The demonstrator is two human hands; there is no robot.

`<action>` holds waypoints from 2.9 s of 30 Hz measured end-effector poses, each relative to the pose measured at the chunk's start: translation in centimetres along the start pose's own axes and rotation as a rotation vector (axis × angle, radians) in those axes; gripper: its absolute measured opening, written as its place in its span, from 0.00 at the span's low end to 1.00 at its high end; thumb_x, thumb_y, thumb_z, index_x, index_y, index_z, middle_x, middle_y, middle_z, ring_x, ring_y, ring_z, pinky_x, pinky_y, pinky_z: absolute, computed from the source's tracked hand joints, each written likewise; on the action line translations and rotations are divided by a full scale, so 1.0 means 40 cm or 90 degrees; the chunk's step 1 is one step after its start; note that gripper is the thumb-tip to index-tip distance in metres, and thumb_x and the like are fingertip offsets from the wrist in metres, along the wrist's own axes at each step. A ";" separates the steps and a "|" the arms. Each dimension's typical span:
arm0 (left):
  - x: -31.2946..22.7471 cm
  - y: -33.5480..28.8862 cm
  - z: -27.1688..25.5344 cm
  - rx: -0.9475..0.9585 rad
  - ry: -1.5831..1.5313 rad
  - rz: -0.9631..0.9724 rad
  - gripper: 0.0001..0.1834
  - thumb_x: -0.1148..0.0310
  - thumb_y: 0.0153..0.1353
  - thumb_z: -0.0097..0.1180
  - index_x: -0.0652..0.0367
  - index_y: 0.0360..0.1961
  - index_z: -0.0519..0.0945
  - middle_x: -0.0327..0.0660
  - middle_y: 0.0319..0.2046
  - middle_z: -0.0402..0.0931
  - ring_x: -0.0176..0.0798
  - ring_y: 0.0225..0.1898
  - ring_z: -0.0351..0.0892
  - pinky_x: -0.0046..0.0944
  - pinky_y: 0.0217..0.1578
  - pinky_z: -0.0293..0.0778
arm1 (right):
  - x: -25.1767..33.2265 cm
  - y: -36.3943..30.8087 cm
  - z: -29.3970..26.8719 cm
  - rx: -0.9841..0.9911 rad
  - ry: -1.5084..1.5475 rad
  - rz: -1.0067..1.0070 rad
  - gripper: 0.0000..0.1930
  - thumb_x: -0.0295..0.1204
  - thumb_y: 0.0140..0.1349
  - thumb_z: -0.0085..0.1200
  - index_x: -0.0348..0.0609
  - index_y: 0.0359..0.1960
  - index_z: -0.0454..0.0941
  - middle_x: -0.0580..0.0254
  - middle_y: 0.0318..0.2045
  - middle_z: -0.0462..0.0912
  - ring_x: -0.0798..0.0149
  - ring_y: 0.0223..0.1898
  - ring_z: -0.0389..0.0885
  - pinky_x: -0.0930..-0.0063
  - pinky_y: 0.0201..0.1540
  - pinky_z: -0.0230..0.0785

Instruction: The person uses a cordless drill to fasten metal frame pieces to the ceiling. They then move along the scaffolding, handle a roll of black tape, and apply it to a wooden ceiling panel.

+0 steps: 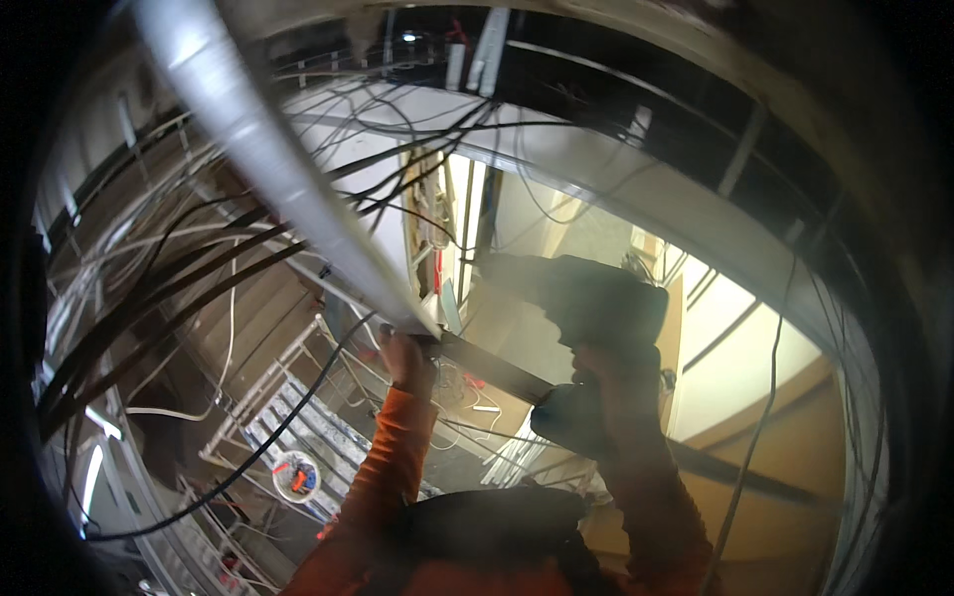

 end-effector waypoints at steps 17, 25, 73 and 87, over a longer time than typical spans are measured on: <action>-0.049 -0.044 -0.153 0.236 -0.169 -0.189 0.16 0.56 0.69 0.60 0.57 0.47 0.78 0.40 0.40 0.76 0.43 0.42 0.78 0.45 0.47 0.80 | -0.077 -0.092 0.010 0.051 -0.275 -0.250 0.14 0.23 0.59 0.59 0.37 0.48 0.78 0.62 0.31 0.82 0.69 0.30 0.81 0.71 0.34 0.75; -0.449 -0.190 -0.335 0.074 -0.157 -0.148 0.30 0.41 0.75 0.37 0.55 0.36 0.80 0.47 0.35 0.78 0.52 0.43 0.75 0.62 0.51 0.70 | -0.120 -0.099 0.031 0.021 -0.242 -0.112 0.22 0.24 0.56 0.60 0.33 0.54 0.76 0.55 0.36 0.83 0.63 0.32 0.82 0.69 0.35 0.77; -0.796 -0.756 0.357 1.233 -0.744 -0.639 0.45 0.31 0.69 0.39 0.72 0.56 0.66 0.60 0.39 0.78 0.52 0.36 0.81 0.47 0.32 0.76 | -0.082 -0.314 -0.608 -0.103 0.075 0.115 0.19 0.40 0.74 0.53 0.38 0.56 0.74 0.54 0.39 0.82 0.58 0.40 0.83 0.61 0.44 0.79; -0.763 -0.778 0.340 1.136 -0.809 -0.596 0.45 0.38 0.73 0.43 0.79 0.64 0.70 0.65 0.45 0.83 0.58 0.43 0.87 0.48 0.39 0.82 | -0.007 -0.405 -0.560 -0.433 -0.092 -0.001 0.23 0.33 0.64 0.60 0.33 0.57 0.74 0.53 0.39 0.82 0.61 0.36 0.81 0.69 0.39 0.75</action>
Point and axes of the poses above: each hand's wrist, its own y-axis towards the middle knuckle, its own z-axis out of the palm, x = y × z, the point moved 8 cm from there along y, towards the middle knuckle
